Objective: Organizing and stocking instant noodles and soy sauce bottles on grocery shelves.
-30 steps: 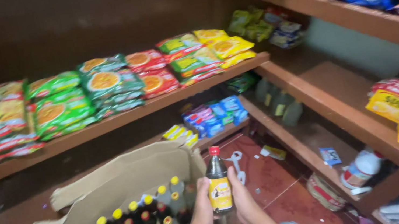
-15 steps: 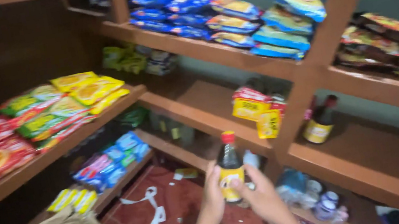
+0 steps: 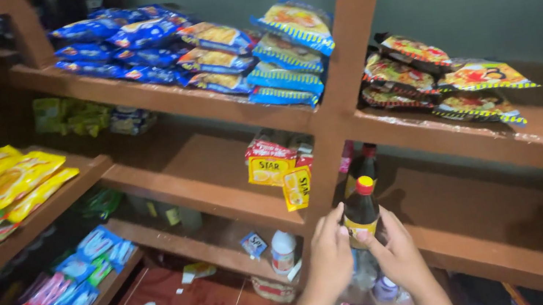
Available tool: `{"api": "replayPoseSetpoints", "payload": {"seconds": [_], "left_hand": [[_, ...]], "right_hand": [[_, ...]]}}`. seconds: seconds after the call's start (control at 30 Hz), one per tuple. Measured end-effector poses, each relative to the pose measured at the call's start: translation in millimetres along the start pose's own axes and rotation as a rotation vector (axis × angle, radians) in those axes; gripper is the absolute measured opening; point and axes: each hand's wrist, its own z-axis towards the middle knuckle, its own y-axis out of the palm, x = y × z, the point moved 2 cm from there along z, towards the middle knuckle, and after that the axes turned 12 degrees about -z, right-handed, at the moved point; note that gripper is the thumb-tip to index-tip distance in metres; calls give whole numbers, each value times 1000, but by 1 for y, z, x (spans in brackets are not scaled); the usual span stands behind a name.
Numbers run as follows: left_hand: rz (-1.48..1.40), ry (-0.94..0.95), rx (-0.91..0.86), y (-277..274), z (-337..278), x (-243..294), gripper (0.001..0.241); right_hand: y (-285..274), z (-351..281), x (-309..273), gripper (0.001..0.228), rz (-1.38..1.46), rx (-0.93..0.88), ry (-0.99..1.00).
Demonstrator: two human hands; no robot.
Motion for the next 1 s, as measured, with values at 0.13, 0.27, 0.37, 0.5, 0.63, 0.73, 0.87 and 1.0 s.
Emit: {"api": "replayPoseSetpoints", "payload": {"seconds": [0.13, 0.27, 0.37, 0.5, 0.63, 0.73, 0.87, 1.0], "left_hand": [[37, 331, -43, 14, 7, -34, 57], [70, 260, -61, 15, 11, -29, 60], [122, 207, -6, 11, 18, -42, 56], [225, 171, 84, 11, 19, -38, 49], [243, 145, 88, 15, 16, -38, 54], [293, 129, 98, 15, 21, -33, 50], [420, 47, 121, 17, 19, -43, 49], [499, 92, 116, 20, 21, -38, 53]], "right_hand": [[-11, 16, 19, 55, -123, 35, -47], [-11, 23, 36, 40, -278, 64, -12], [-10, 29, 47, 36, -348, 74, -19], [-10, 27, 54, 39, -442, 94, -42], [-8, 26, 68, 52, -349, 132, 131], [-6, 35, 67, 93, -16, 158, -110], [-3, 48, 39, 131, 189, 59, 94], [9, 61, 36, 132, 178, 188, 179]]}}
